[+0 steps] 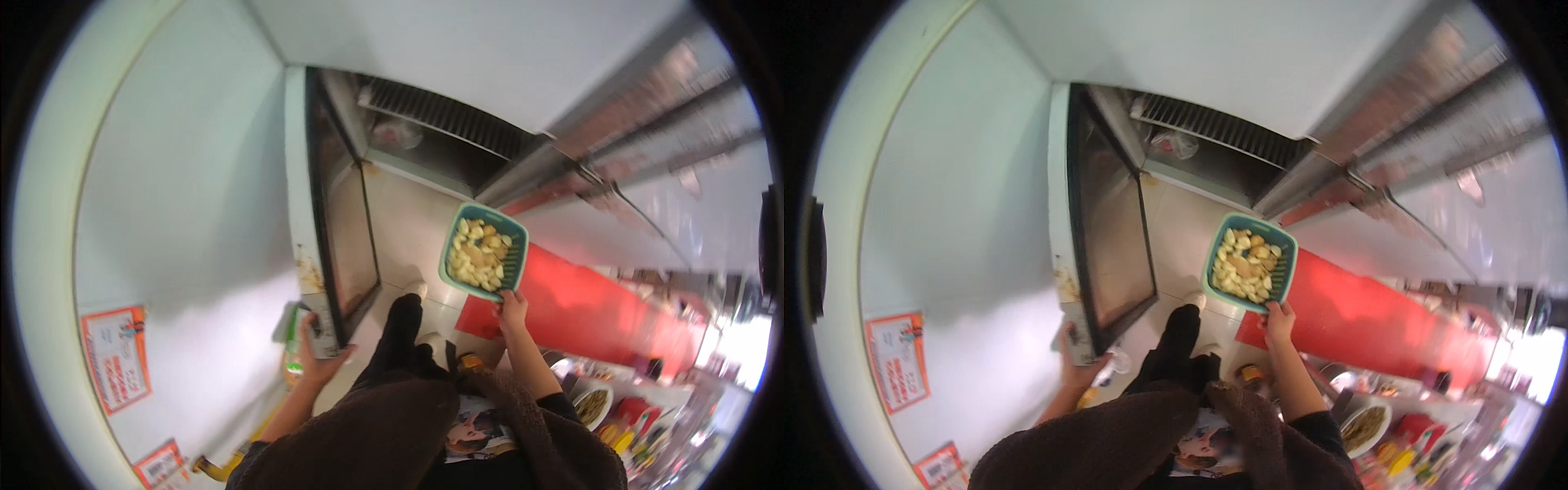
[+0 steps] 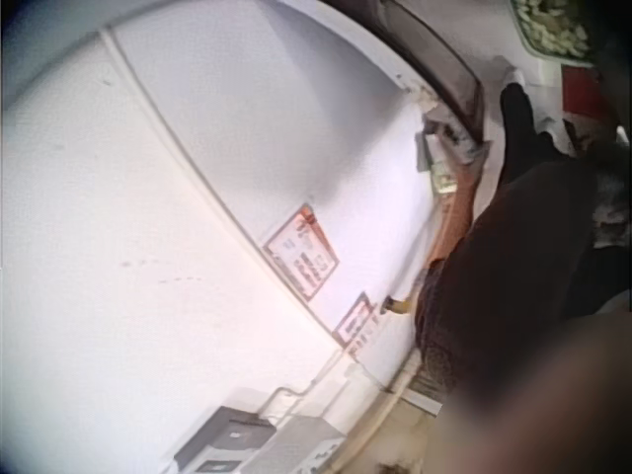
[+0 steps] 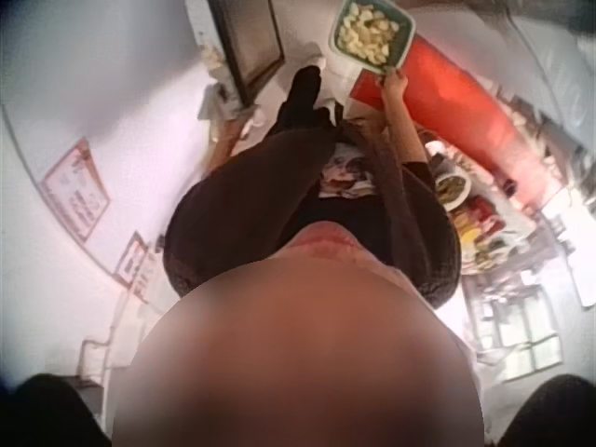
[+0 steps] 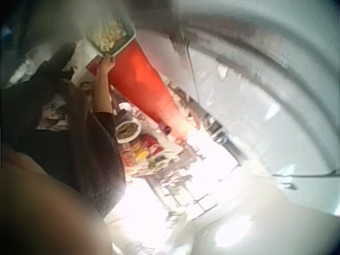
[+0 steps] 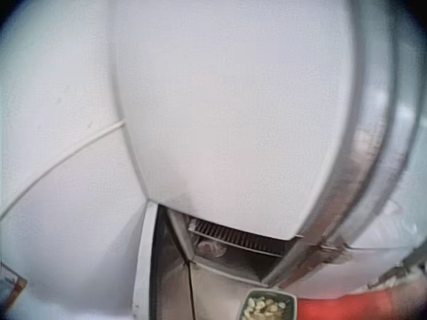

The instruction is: The person retrieves a container of cut potatoes from a refrigerator and places it on a prep table. They then take whole potatoes from a plastic bag, place them on the table, and peel them one by one using a vegetable peeler, discarding the peels into a bin.

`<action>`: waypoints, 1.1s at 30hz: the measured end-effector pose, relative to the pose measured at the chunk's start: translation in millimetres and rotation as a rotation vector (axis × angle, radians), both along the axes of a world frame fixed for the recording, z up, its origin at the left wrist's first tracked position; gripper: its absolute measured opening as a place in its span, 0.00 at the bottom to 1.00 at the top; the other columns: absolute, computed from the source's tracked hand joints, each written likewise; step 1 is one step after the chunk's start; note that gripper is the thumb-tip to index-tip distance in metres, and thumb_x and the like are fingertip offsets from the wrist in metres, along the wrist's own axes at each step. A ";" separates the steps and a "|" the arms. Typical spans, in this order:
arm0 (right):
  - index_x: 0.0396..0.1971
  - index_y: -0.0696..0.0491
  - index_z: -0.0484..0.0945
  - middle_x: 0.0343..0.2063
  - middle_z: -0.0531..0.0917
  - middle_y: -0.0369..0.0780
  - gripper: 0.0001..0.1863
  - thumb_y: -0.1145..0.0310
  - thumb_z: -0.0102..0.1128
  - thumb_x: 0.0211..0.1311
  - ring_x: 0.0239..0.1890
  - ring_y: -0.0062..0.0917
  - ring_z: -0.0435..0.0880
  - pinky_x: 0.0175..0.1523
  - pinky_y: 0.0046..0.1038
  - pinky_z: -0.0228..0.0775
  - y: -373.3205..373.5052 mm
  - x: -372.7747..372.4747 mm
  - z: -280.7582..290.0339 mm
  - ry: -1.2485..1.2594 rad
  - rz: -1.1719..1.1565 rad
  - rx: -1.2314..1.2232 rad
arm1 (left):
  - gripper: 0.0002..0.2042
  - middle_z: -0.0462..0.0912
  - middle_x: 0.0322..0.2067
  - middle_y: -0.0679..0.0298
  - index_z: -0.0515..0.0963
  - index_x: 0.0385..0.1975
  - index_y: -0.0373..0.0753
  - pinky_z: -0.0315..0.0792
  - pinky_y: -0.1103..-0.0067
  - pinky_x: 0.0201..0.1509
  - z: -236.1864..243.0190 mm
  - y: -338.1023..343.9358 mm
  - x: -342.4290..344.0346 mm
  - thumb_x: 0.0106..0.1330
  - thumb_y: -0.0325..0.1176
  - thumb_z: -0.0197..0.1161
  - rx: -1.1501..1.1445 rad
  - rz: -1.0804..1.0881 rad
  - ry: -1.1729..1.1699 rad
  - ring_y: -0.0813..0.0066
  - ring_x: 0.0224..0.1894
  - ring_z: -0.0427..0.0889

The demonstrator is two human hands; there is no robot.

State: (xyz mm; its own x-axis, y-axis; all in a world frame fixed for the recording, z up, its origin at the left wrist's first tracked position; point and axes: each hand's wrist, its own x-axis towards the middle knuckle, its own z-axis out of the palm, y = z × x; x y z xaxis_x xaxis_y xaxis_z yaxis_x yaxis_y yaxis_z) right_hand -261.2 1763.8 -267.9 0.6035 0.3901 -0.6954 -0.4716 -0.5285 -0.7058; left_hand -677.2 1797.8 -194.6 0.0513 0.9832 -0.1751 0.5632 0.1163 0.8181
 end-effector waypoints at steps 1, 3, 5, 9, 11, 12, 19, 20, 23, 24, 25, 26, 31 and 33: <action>0.30 0.57 0.72 0.16 0.74 0.38 0.04 0.75 0.49 0.55 0.11 0.20 0.68 0.13 0.23 0.63 26.8 2.0 -20.8 0.045 0.058 0.110 | 0.44 0.68 0.49 0.55 0.58 0.56 0.35 0.63 0.73 0.56 -13.3 8.0 -17.8 0.36 0.34 0.77 -0.029 0.118 0.079 0.64 0.52 0.68; 0.29 0.55 0.71 0.16 0.73 0.38 0.03 0.74 0.49 0.56 0.11 0.20 0.68 0.14 0.23 0.62 52.7 4.8 -51.1 0.062 0.099 0.028 | 0.40 0.70 0.48 0.57 0.63 0.54 0.34 0.64 0.73 0.57 -13.9 -29.3 -40.2 0.36 0.32 0.75 0.033 0.300 -0.079 0.67 0.52 0.69; 0.30 0.55 0.70 0.16 0.73 0.39 0.03 0.73 0.49 0.56 0.11 0.20 0.67 0.14 0.23 0.62 48.3 7.5 -57.5 0.056 0.155 0.083 | 0.39 0.70 0.47 0.59 0.64 0.53 0.34 0.64 0.74 0.56 -1.9 -115.4 -46.6 0.36 0.32 0.74 0.132 0.361 -0.196 0.69 0.50 0.70; 0.31 0.55 0.67 0.18 0.74 0.40 0.04 0.72 0.49 0.57 0.13 0.21 0.69 0.16 0.22 0.62 77.5 9.9 -40.2 0.074 0.171 0.183 | 0.33 0.74 0.41 0.57 0.68 0.48 0.32 0.64 0.78 0.53 -18.0 -254.8 -49.1 0.36 0.32 0.69 0.150 0.418 0.026 0.72 0.45 0.72; 0.33 0.55 0.68 0.19 0.75 0.41 0.05 0.72 0.49 0.57 0.15 0.22 0.70 0.17 0.22 0.63 131.7 10.5 -43.4 0.092 0.172 0.202 | 0.21 0.78 0.40 0.57 0.73 0.43 0.37 0.67 0.74 0.52 -26.8 -272.2 -59.2 0.45 0.32 0.63 -0.016 0.397 0.343 0.63 0.46 0.75; 0.34 0.55 0.68 0.20 0.75 0.41 0.06 0.71 0.50 0.57 0.16 0.22 0.71 0.18 0.22 0.63 167.7 9.9 -52.3 0.089 0.186 0.219 | 0.16 0.80 0.39 0.57 0.76 0.41 0.39 0.69 0.73 0.51 -40.2 -259.5 -72.6 0.50 0.32 0.60 0.014 0.335 0.412 0.59 0.46 0.77; 0.38 0.58 0.70 0.26 0.77 0.43 0.10 0.67 0.49 0.64 0.22 0.24 0.74 0.20 0.23 0.67 289.9 20.7 -110.4 0.040 0.038 0.205 | 0.14 0.79 0.34 0.56 0.76 0.36 0.37 0.70 0.71 0.46 -36.2 -288.9 -94.8 0.49 0.34 0.60 -0.205 0.407 0.448 0.58 0.40 0.77; 0.40 0.58 0.70 0.26 0.77 0.43 0.11 0.66 0.49 0.64 0.22 0.25 0.75 0.21 0.23 0.69 305.2 16.5 -114.3 0.076 0.059 0.220 | 0.14 0.79 0.34 0.55 0.76 0.36 0.36 0.70 0.71 0.45 -43.0 -300.1 -98.9 0.50 0.34 0.60 -0.239 0.425 0.441 0.57 0.40 0.78; 0.43 0.58 0.68 0.27 0.77 0.45 0.14 0.62 0.47 0.66 0.25 0.29 0.78 0.23 0.26 0.73 333.6 11.5 -120.6 0.228 0.187 0.361 | 0.15 0.80 0.33 0.54 0.77 0.37 0.35 0.71 0.71 0.44 -54.1 -323.0 -109.4 0.52 0.36 0.59 -0.299 0.463 0.429 0.57 0.40 0.78; 0.44 0.58 0.68 0.27 0.77 0.45 0.16 0.60 0.46 0.66 0.27 0.30 0.79 0.24 0.26 0.74 340.8 11.3 -120.9 0.228 0.188 0.382 | 0.15 0.80 0.33 0.54 0.77 0.37 0.35 0.71 0.71 0.43 -55.8 -322.3 -112.1 0.53 0.37 0.59 -0.313 0.472 0.425 0.57 0.40 0.78; 0.44 0.58 0.67 0.27 0.78 0.45 0.17 0.59 0.45 0.67 0.27 0.31 0.79 0.26 0.28 0.75 343.5 13.1 -118.8 0.293 0.241 0.408 | 0.15 0.80 0.33 0.54 0.77 0.37 0.35 0.71 0.71 0.43 -52.4 -320.5 -111.8 0.53 0.38 0.59 -0.322 0.483 0.421 0.56 0.39 0.78; 0.45 0.58 0.67 0.26 0.78 0.45 0.18 0.57 0.43 0.67 0.28 0.32 0.80 0.27 0.30 0.76 339.3 14.9 -117.9 0.301 0.241 0.393 | 0.15 0.80 0.32 0.53 0.77 0.37 0.34 0.71 0.71 0.43 -47.5 -315.6 -111.1 0.54 0.38 0.59 -0.330 0.488 0.415 0.56 0.39 0.79; 0.44 0.55 0.69 0.31 0.80 0.45 0.16 0.58 0.48 0.65 0.31 0.32 0.80 0.36 0.33 0.76 239.2 15.4 -118.9 0.017 0.946 0.297 | 0.16 0.80 0.31 0.54 0.77 0.37 0.34 0.71 0.71 0.42 -23.5 -282.3 -97.8 0.55 0.39 0.60 -0.399 0.492 0.498 0.58 0.38 0.78; 0.39 0.53 0.72 0.28 0.78 0.40 0.11 0.66 0.54 0.58 0.27 0.26 0.79 0.32 0.29 0.74 158.7 12.6 -126.4 0.131 0.989 0.238 | 0.19 0.78 0.34 0.55 0.74 0.40 0.34 0.70 0.71 0.45 -24.5 -272.2 -90.2 0.50 0.37 0.64 -0.241 0.423 0.463 0.60 0.40 0.76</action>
